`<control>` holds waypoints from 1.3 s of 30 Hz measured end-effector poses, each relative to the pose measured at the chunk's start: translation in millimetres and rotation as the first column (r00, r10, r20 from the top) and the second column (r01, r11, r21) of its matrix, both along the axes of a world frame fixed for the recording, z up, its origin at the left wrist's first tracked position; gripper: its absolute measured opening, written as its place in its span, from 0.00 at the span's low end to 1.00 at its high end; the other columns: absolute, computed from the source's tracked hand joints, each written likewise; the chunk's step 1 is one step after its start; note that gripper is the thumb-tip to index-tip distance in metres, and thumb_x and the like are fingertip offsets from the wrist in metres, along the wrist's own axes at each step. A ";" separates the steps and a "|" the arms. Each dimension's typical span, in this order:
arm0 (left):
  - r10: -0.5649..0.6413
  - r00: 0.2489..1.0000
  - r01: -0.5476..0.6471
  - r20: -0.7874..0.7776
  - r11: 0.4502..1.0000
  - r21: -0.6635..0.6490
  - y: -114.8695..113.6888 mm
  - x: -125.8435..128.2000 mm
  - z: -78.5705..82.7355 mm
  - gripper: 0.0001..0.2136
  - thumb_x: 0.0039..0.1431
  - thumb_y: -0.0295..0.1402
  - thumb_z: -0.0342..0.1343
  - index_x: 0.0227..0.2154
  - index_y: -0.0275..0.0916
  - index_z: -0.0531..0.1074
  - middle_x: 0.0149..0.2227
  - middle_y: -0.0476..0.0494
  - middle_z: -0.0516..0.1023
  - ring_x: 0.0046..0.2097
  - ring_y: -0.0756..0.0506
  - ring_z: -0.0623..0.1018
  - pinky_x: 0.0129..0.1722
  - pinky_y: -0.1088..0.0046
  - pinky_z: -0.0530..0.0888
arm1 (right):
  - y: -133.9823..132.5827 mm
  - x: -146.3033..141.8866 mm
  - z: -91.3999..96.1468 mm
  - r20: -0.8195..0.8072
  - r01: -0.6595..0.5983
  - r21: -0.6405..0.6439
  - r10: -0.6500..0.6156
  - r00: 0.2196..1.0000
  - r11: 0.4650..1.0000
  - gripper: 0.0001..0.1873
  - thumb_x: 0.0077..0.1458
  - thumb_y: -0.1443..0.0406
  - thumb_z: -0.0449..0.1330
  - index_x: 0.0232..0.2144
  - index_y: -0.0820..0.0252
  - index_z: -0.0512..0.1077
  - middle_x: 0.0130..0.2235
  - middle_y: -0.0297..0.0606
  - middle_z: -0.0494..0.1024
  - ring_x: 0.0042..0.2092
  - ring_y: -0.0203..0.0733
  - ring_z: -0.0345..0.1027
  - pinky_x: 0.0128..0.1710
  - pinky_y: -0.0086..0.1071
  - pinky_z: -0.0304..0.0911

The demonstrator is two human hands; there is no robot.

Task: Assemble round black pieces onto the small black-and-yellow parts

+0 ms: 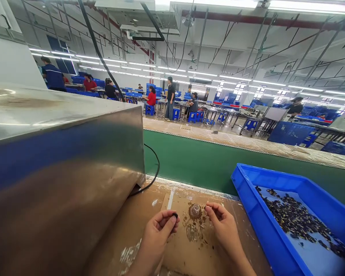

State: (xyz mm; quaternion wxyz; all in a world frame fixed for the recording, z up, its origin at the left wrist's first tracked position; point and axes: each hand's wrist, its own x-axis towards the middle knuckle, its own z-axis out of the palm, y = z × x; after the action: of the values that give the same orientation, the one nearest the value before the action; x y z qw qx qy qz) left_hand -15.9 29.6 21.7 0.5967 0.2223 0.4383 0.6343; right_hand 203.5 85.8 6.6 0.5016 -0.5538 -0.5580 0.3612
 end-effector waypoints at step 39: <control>-0.102 0.993 0.104 -0.059 0.994 0.032 -2.8 2.5 -12.4 0.23 0.46 0.48 0.73 0.35 0.32 0.80 0.33 0.36 0.83 0.34 0.48 0.78 0.33 0.78 0.74 | 5.9 27.4 -16.9 0.550 -0.142 0.228 -0.007 0.835 0.963 0.13 0.66 0.57 0.58 0.43 0.49 0.82 0.45 0.37 0.84 0.46 0.47 0.78 0.45 0.38 0.73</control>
State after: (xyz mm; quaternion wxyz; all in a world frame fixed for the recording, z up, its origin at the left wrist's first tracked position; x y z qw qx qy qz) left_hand -13.3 26.7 9.4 0.6119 0.2733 0.4319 0.6036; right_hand 230.8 91.7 -10.2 0.3764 -0.5432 -0.7392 0.1297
